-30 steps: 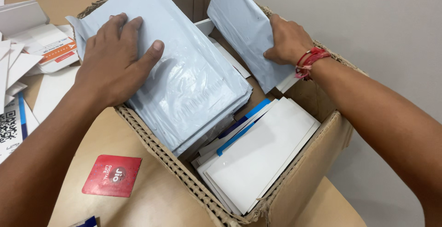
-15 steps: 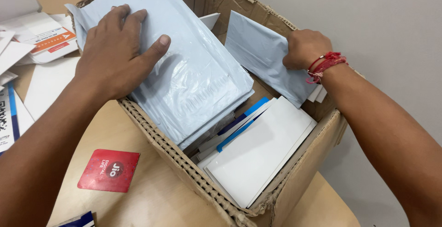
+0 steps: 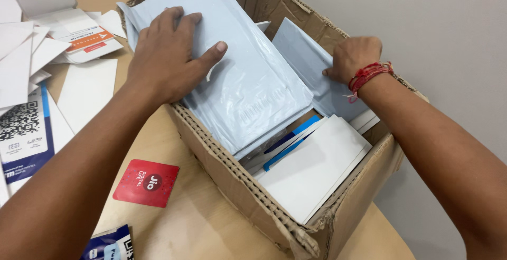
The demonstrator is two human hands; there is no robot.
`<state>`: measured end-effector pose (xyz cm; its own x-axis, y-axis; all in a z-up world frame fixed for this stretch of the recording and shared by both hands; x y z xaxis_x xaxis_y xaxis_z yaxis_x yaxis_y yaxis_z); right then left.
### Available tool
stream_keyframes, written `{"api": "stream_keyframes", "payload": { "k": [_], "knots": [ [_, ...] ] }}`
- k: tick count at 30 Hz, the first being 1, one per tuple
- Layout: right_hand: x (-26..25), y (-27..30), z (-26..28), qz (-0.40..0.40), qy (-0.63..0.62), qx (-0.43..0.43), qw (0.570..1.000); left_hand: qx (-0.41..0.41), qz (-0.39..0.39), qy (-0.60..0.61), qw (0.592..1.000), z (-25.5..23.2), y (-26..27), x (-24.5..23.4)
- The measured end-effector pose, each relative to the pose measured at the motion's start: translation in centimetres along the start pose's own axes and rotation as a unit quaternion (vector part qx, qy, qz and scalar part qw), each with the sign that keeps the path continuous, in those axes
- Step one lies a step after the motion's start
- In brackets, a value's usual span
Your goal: The person sorts through a pile of paper and plastic mailers on a desk, placing some into cardboard boxes and organizing others by hand.
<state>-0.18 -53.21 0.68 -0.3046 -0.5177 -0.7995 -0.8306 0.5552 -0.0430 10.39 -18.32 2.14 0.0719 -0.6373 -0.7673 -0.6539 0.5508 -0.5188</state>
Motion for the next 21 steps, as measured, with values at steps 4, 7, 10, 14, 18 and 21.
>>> {"api": "stream_keyframes", "payload": {
  "k": [4,7,10,14,18,21],
  "knots": [
    [-7.0,3.0,0.3,-0.229,-0.065,-0.050,0.970,0.022,-0.049,0.011,0.999,-0.3,0.2,-0.7],
    [-12.8,6.4,2.6,-0.331,-0.122,-0.112,0.929,-0.025,-0.089,0.101,0.991,0.4,1.0,-1.8],
    [-20.0,10.9,6.5,-0.409,-0.198,-0.194,0.869,-0.008,-0.191,0.128,0.973,0.1,3.1,-4.0],
    [-27.6,17.5,15.0,-0.455,-0.216,-0.305,0.808,0.007,-0.261,0.123,0.958,1.9,7.5,-6.8],
    [-31.5,20.9,24.6,-0.352,-0.179,-0.371,0.841,-0.029,-0.206,-0.005,0.978,8.6,13.2,-9.5],
    [-31.6,22.3,31.0,-0.271,-0.151,-0.410,0.858,-0.077,-0.160,-0.125,0.976,14.9,17.9,-11.4]
  ]
}}
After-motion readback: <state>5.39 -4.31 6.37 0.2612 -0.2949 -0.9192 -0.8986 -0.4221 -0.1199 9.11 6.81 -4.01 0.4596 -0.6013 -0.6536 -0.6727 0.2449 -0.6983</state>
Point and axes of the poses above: each hand's wrist, its own y-axis away from the middle knuckle, its own x-axis out of the palm, z = x × y, the point moved 8 cm from there along -y, towards the middle knuckle, and after that the axes turned 4 degrees about -x, right-handed, at the moved point
